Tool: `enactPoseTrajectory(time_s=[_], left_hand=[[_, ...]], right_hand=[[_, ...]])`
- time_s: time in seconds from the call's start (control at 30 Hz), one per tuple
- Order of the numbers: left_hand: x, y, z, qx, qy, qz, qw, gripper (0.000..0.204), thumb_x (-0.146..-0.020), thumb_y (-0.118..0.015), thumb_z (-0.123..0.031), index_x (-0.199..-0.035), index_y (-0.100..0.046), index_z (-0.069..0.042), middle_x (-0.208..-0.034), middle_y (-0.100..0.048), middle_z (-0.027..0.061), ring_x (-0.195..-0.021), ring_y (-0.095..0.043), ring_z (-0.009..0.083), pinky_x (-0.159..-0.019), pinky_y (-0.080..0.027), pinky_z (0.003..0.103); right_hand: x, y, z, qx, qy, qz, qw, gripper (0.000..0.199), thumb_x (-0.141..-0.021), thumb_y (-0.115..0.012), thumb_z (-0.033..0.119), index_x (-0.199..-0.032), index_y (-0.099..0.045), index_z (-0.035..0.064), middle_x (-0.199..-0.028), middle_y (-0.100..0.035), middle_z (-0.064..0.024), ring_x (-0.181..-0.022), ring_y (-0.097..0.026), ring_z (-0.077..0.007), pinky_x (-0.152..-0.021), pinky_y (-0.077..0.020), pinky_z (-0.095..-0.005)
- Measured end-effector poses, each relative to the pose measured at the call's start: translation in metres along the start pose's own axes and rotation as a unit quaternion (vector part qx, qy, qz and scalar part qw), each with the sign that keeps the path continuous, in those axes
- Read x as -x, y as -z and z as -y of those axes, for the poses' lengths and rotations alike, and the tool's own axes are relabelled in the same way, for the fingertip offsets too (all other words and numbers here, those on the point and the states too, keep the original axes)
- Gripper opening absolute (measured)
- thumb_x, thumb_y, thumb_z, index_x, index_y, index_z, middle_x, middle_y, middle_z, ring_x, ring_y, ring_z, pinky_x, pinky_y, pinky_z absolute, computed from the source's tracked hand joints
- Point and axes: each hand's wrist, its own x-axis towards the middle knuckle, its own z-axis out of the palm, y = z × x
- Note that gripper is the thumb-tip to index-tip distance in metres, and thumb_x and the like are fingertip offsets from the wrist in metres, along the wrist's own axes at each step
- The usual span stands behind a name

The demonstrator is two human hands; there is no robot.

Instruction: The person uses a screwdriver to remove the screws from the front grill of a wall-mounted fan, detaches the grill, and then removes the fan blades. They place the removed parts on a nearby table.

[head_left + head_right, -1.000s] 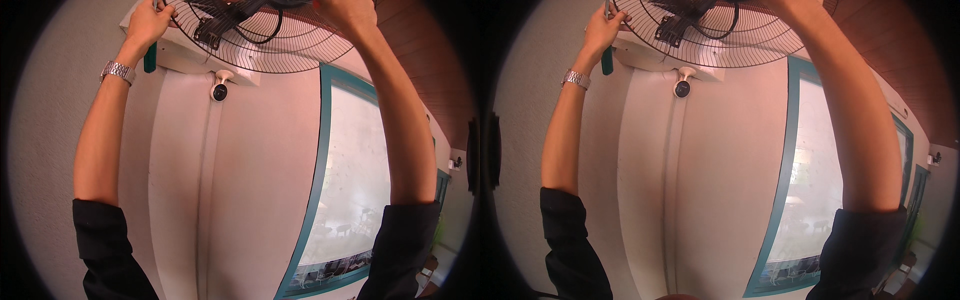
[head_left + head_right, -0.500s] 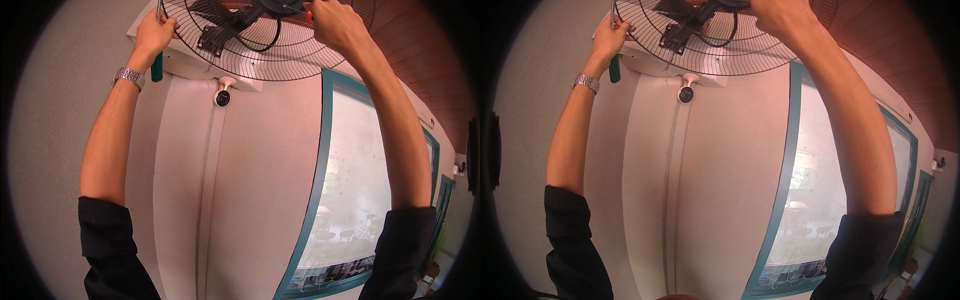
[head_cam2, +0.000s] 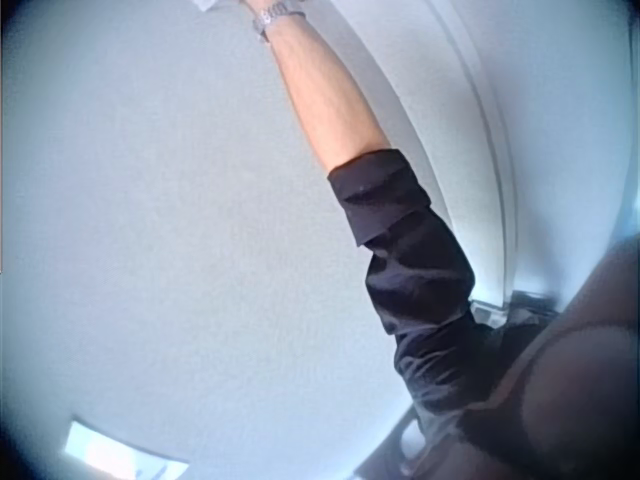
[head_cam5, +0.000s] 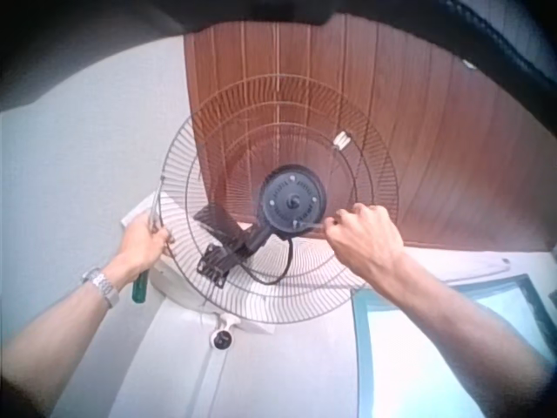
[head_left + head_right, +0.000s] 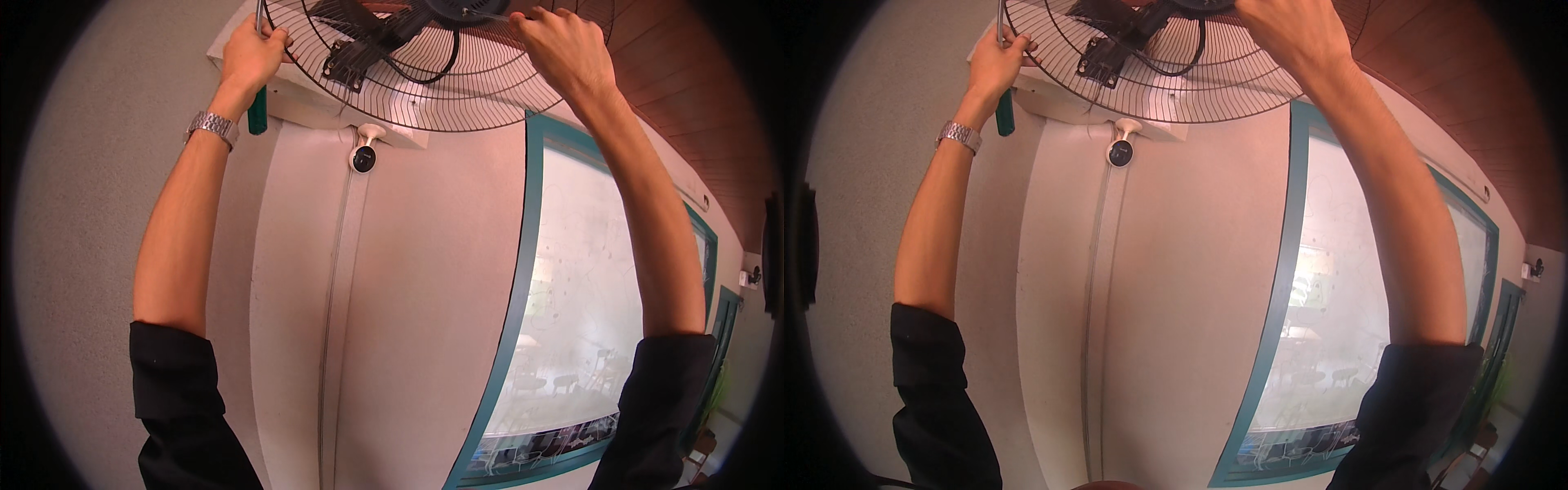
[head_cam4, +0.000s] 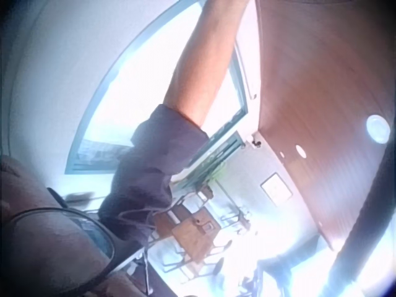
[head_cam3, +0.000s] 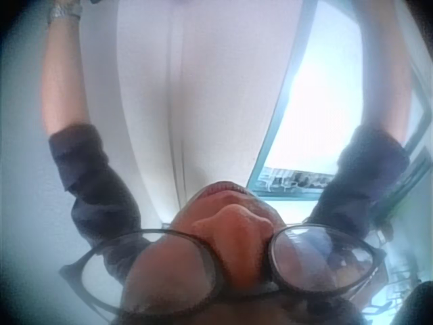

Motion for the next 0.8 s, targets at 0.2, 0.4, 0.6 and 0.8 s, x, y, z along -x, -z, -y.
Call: enactPoseTrajectory(time_s=[0.2, 0.4, 0.6, 0.8], left_hand=[[0.002, 0.011, -0.007, -0.039, 0.022, 0.000, 0.999, 0.017, -0.098, -0.061, -0.022, -0.093, -0.057, -0.007, -0.091, -0.075, 0.0077, -0.077, -0.075, 0.0150, -0.067, -0.054, 0.030], [0.015, 0.002, -0.013, -0.145, -0.008, -0.091, 0.985, 0.018, -0.095, -0.063, -0.021, -0.103, -0.062, -0.004, -0.086, -0.073, 0.0117, -0.084, -0.074, 0.0199, -0.070, -0.054, 0.031], [0.034, -0.017, -0.057, -0.250, -0.231, -0.106, 0.934, 0.029, -0.094, -0.068, -0.033, -0.110, -0.069, -0.008, -0.100, -0.071, 0.0089, -0.082, -0.071, 0.0227, -0.072, -0.056, 0.035], [0.017, -0.116, -0.121, -0.264, -0.337, -0.010, 0.904, 0.023, -0.093, -0.062, -0.024, -0.089, -0.073, -0.004, -0.087, -0.070, 0.0149, -0.081, -0.069, 0.0348, -0.073, -0.056, 0.047]], right_hand=[[-0.003, 0.037, 0.020, -0.084, 0.018, 0.038, 0.996, 0.021, -0.089, -0.058, 0.016, -0.087, -0.073, 0.0011, -0.087, -0.070, -0.0168, -0.080, -0.070, -0.0283, -0.070, -0.0568, -0.0410], [0.013, -0.015, 0.041, -0.115, -0.011, 0.038, 0.993, 0.021, -0.095, -0.057, 0.012, -0.107, -0.073, 0.0082, -0.112, -0.068, -0.0194, -0.092, -0.071, -0.0348, -0.073, -0.0604, -0.0421], [0.053, -0.006, 0.016, -0.194, -0.081, 0.077, 0.975, 0.022, -0.093, -0.063, 0.014, -0.112, -0.074, 0.0127, -0.090, -0.073, -0.0156, -0.081, -0.072, -0.0343, -0.075, -0.0578, -0.0452], [0.087, -0.015, -0.034, -0.253, -0.217, 0.007, 0.943, 0.020, -0.088, -0.072, 0.016, -0.107, -0.076, 0.0085, -0.090, -0.075, -0.0155, -0.082, -0.074, -0.0310, -0.077, -0.0570, -0.0411]])
